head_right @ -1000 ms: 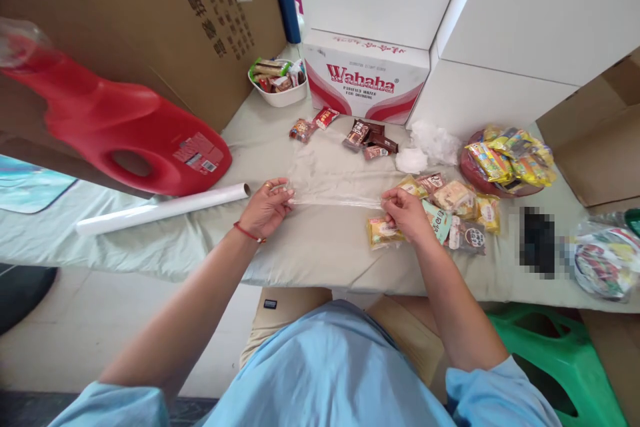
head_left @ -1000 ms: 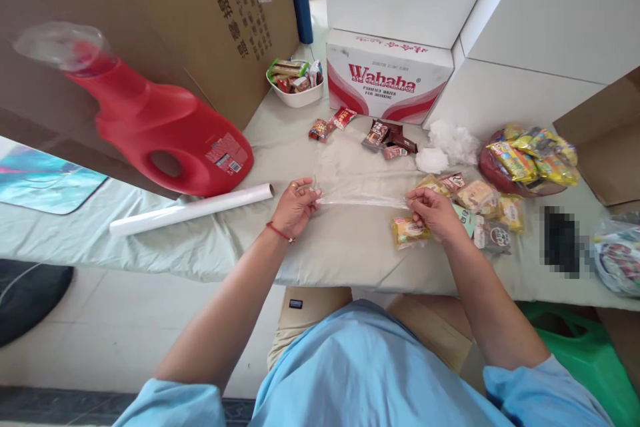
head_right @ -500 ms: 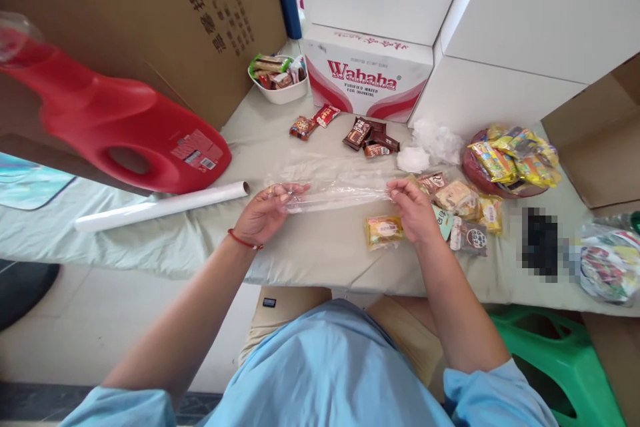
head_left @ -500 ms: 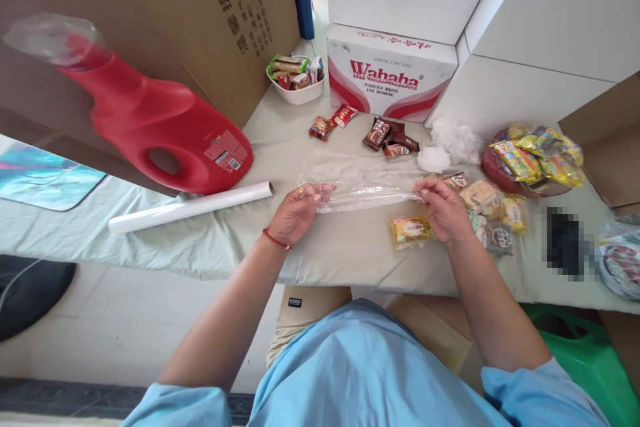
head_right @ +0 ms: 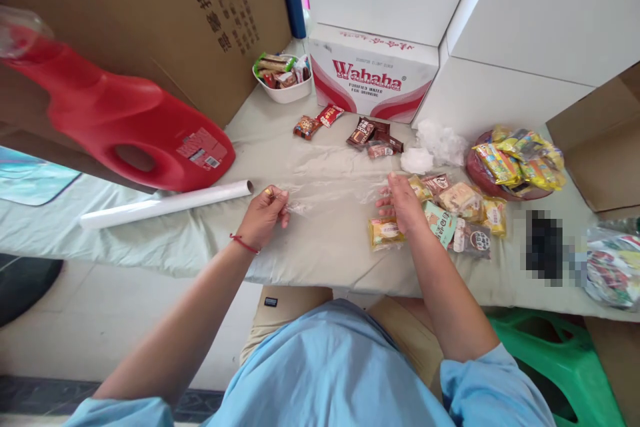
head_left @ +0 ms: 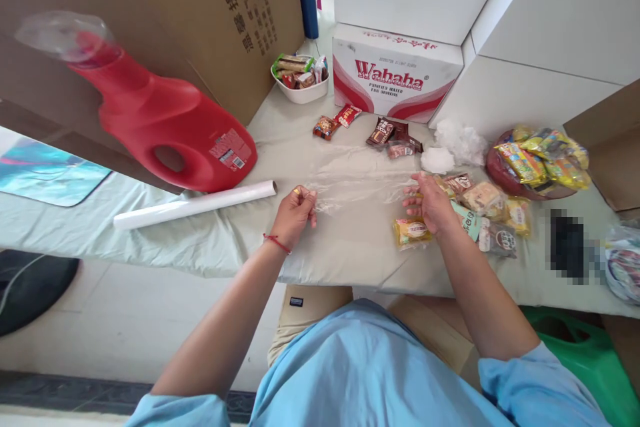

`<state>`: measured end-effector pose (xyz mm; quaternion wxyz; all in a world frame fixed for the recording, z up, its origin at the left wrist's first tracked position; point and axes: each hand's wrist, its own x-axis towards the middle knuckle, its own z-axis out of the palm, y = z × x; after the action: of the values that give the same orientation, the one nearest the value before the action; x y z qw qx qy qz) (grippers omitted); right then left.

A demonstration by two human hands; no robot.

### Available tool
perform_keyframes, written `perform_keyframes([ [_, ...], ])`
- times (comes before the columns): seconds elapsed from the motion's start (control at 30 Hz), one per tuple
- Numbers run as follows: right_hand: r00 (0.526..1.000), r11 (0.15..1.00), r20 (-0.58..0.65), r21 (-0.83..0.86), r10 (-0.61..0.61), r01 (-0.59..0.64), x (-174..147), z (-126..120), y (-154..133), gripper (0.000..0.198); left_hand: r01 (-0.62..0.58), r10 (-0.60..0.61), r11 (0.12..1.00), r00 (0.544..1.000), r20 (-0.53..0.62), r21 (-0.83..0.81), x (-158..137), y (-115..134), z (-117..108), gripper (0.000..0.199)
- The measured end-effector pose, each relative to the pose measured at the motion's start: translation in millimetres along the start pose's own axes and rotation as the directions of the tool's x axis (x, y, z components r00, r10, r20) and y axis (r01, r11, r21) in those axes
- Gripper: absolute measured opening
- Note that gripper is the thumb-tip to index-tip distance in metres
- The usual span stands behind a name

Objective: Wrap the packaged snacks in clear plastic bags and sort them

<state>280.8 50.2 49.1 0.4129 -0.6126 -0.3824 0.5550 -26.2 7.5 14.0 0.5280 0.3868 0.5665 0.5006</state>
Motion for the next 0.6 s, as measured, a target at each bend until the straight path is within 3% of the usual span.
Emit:
perform_keyframes([
  [0.07,0.999,0.99,0.019,-0.134,-0.037,0.039,0.5,2.9,-0.4,0.053,-0.094,0.094,0.995,0.995,-0.013,0.036,-1.0,2.1,2.3,0.039],
  [0.13,0.994,0.962,0.039,-0.251,-0.097,0.104,2.3,2.9,1.0,0.059,-0.138,0.138,0.989,0.99,-0.017,-0.043,-2.2,6.4,4.1,0.039],
  [0.23,0.989,0.95,0.063,-0.277,-0.132,0.145,5.1,-0.8,5.2,0.058,-0.077,0.073,0.968,0.997,-0.026,-0.24,-1.3,9.6,4.2,0.046],
  [0.3,0.988,0.957,0.075,-0.249,-0.135,0.15,5.4,-4.2,7.7,0.056,-0.046,0.022,0.958,0.996,-0.085,-0.285,1.3,7.0,2.2,0.049],
  [0.43,0.987,0.962,0.109,-0.236,-0.116,0.139,3.3,-10.2,10.9,0.052,-0.051,0.006,0.981,0.974,-0.228,-0.188,6.6,-2.5,-1.0,0.05],
  [0.6,0.982,0.936,0.117,-0.306,-0.147,0.176,1.5,-16.5,14.7,0.045,-0.055,0.019,0.981,0.981,-0.192,-0.185,7.1,-3.9,2.2,0.058],
])
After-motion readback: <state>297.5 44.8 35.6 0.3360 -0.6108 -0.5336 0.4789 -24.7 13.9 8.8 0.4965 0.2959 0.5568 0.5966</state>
